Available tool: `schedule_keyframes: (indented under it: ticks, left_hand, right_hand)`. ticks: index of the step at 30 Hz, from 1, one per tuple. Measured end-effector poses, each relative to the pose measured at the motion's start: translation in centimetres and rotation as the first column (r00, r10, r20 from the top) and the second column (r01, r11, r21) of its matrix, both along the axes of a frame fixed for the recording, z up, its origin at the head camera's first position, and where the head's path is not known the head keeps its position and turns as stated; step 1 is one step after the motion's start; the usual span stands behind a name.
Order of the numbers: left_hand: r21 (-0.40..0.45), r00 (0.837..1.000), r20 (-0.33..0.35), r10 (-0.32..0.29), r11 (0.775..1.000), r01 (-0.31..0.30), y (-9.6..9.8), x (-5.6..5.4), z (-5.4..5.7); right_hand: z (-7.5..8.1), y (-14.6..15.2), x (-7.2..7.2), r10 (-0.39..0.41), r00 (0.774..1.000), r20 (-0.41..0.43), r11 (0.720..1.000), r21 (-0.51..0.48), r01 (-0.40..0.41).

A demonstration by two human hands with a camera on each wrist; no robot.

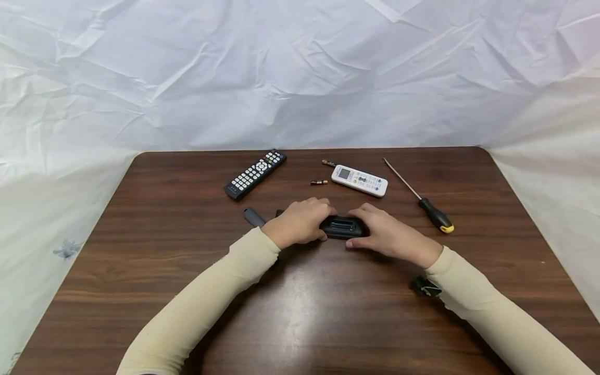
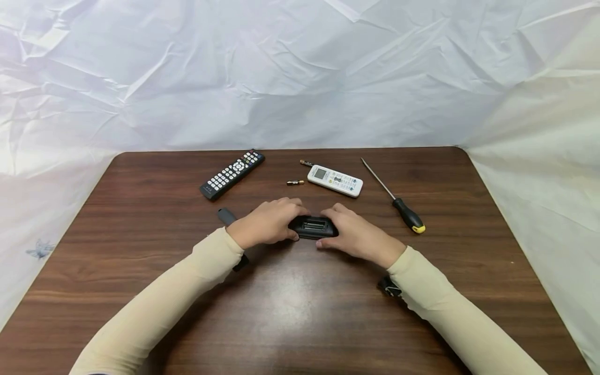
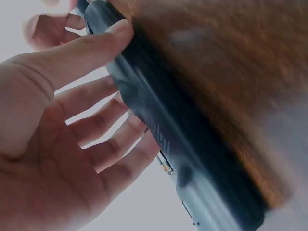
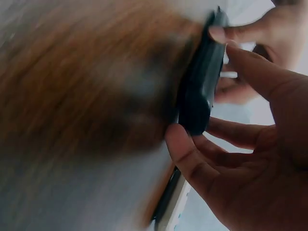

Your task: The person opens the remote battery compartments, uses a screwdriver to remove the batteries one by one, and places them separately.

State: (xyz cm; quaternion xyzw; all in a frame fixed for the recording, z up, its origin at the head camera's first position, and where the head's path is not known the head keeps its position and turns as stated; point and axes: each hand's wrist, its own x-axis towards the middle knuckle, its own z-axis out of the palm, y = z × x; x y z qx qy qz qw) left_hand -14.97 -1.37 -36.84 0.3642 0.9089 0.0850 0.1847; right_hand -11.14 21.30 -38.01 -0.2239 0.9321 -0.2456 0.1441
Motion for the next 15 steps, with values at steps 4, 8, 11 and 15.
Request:
schedule_keyframes:
  ticks: [4, 8, 11, 15]
  left_hand:
    - [0.009, 0.997, -0.058, -0.052, 0.999, 0.053, -0.5, -0.2, -0.2]
    - [0.012, 0.990, -0.112, -0.086, 0.996, 0.088, -1.1, -0.2, -0.3]
    - [0.020, 0.985, -0.152, -0.076, 0.997, 0.080, -1.7, -0.1, -0.4]
    - [0.056, 0.979, -0.203, 0.029, 0.998, -0.018, -2.8, -0.2, -0.5]
  right_hand:
    - [-0.1, -1.1, 0.3, 0.007, 0.999, -0.033, 0.999, 0.042, -0.006]
    - [-0.4, -2.0, 0.5, -0.011, 0.998, -0.067, 0.998, 0.064, 0.015]
    - [-0.6, -2.9, 0.5, -0.043, 0.995, -0.085, 0.997, 0.068, 0.049]
    - [-0.6, -4.3, 0.5, -0.095, 0.991, -0.098, 0.994, 0.048, 0.100]
